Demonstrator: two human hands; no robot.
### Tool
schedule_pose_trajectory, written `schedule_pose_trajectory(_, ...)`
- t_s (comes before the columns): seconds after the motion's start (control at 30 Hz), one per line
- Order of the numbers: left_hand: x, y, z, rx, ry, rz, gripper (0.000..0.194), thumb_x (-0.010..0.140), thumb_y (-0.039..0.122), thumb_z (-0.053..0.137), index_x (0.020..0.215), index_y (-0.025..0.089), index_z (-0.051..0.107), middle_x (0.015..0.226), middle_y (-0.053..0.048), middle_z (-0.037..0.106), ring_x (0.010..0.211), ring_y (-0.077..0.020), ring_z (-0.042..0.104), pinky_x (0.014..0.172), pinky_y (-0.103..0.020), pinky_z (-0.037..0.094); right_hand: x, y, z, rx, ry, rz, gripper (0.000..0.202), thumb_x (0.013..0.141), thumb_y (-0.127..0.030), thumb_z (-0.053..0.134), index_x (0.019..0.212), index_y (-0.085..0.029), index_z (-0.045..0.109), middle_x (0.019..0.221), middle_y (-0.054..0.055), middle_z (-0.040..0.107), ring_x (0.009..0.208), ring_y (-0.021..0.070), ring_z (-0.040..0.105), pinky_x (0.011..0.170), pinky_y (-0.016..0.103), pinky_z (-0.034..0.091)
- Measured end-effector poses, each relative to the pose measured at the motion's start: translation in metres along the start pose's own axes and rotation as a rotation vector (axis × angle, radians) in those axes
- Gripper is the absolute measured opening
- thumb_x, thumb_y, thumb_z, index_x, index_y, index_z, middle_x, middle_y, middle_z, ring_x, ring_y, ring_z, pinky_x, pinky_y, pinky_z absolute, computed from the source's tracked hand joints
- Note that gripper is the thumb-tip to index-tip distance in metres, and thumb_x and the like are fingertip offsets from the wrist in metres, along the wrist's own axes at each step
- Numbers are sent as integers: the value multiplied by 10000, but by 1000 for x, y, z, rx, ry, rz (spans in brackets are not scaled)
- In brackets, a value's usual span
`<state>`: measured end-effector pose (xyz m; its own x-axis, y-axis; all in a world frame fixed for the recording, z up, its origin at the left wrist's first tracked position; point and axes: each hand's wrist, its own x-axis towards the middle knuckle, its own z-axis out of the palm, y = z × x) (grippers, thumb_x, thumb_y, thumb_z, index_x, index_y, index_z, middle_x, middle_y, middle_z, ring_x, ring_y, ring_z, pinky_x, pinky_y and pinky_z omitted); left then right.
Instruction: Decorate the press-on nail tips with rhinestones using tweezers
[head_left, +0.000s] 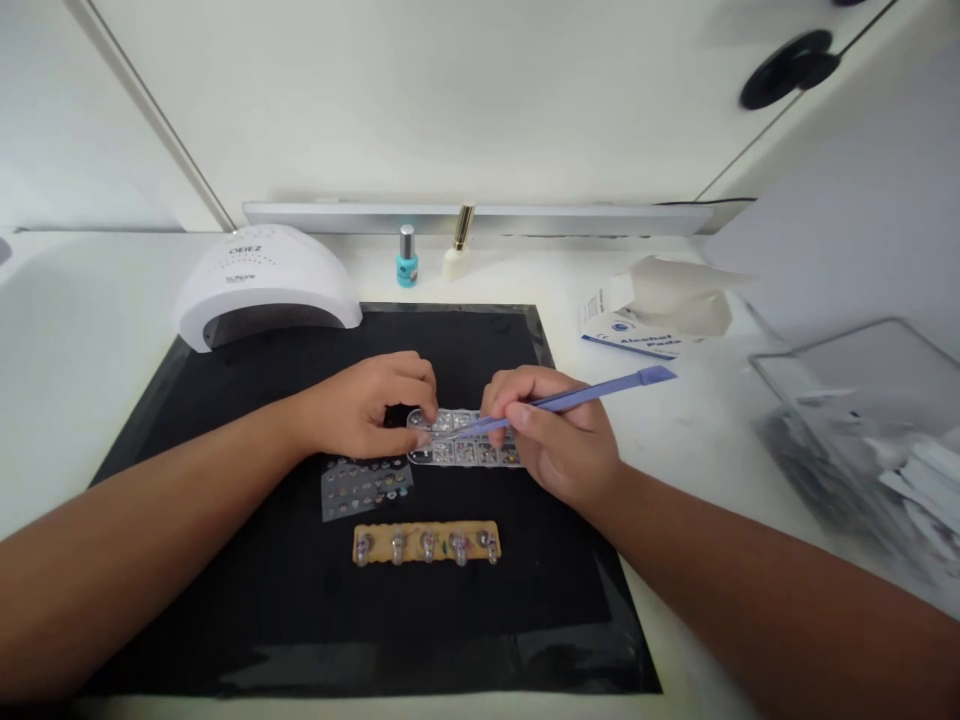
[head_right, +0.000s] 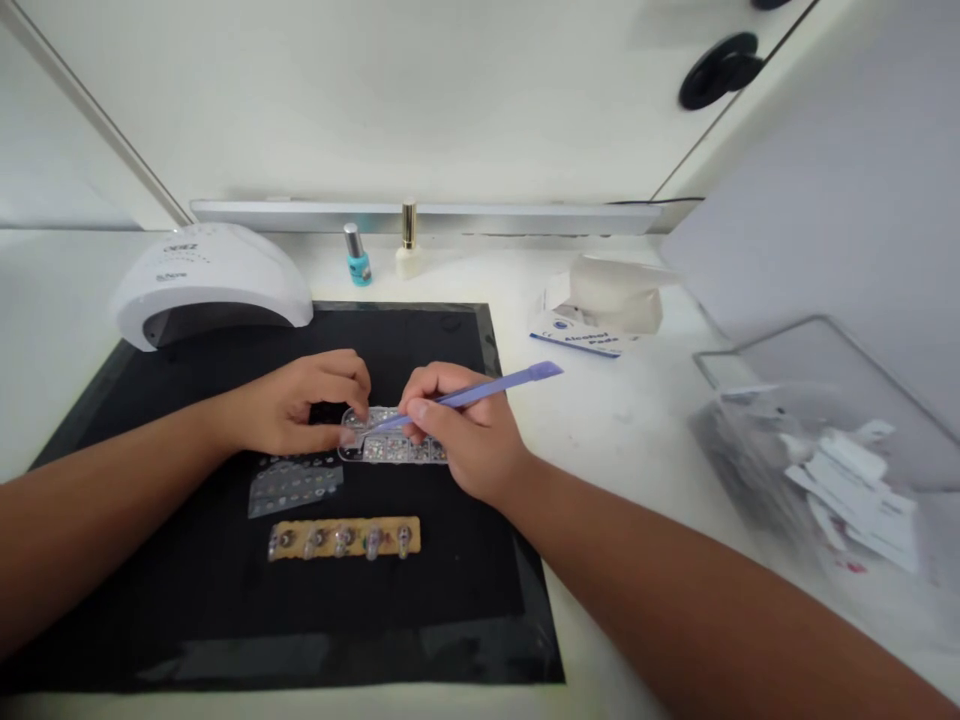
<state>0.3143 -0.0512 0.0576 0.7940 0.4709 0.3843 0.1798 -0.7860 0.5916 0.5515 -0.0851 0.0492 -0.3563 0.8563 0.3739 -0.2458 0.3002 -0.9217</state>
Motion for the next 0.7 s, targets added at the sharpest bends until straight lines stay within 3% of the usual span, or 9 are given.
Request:
schedule_pose_trajectory(0.1,0,-2,-4,-24,-62,-2,142,906,318,700,934,179,714,946,-82,688,871,-201,640,827,-342,521,-3,-4,-1,-72,-64,-43,168,936,-257,627,789,-186,667,652,-2,597,559,124,543,507,253,431)
schedule_pose_trajectory(0.23,2,-5,-6,-57,-106,3,262,843,403,799,946,177,714,966,-81,701,882,-208,638,837,-341,510,-5,-16,-2,-201,-202,-138,109,866,-138,646,773,-185,678,668,5,611,590,127,554,560,272,445)
schedule_pose_trajectory(0.37,3,-4,-6,-71,-108,-8,149,895,323,750,920,182,709,943,-73,709,866,-197,636,828,-334,499,-2,-23,-1,-367,-319,-265,132,872,-95,577,788,-183,627,643,7,596,580,130,572,553,263,465)
schedule_pose_trajectory(0.5,5,-2,-8,-93,-117,-32,121,969,222,638,888,170,711,914,-64,711,857,-173,632,820,-307,493,1,-23,0,-427,-366,-231,148,903,-115,554,781,-186,600,646,9,600,584,127,578,558,257,479)
schedule_pose_trajectory(0.7,6,-3,-7,-128,-120,-66,146,958,215,646,856,146,724,901,-66,716,853,-173,609,815,-308,466,-1,-24,4,-602,-399,-166,131,941,-128,543,833,-173,601,714,3,624,654,110,580,615,236,484)
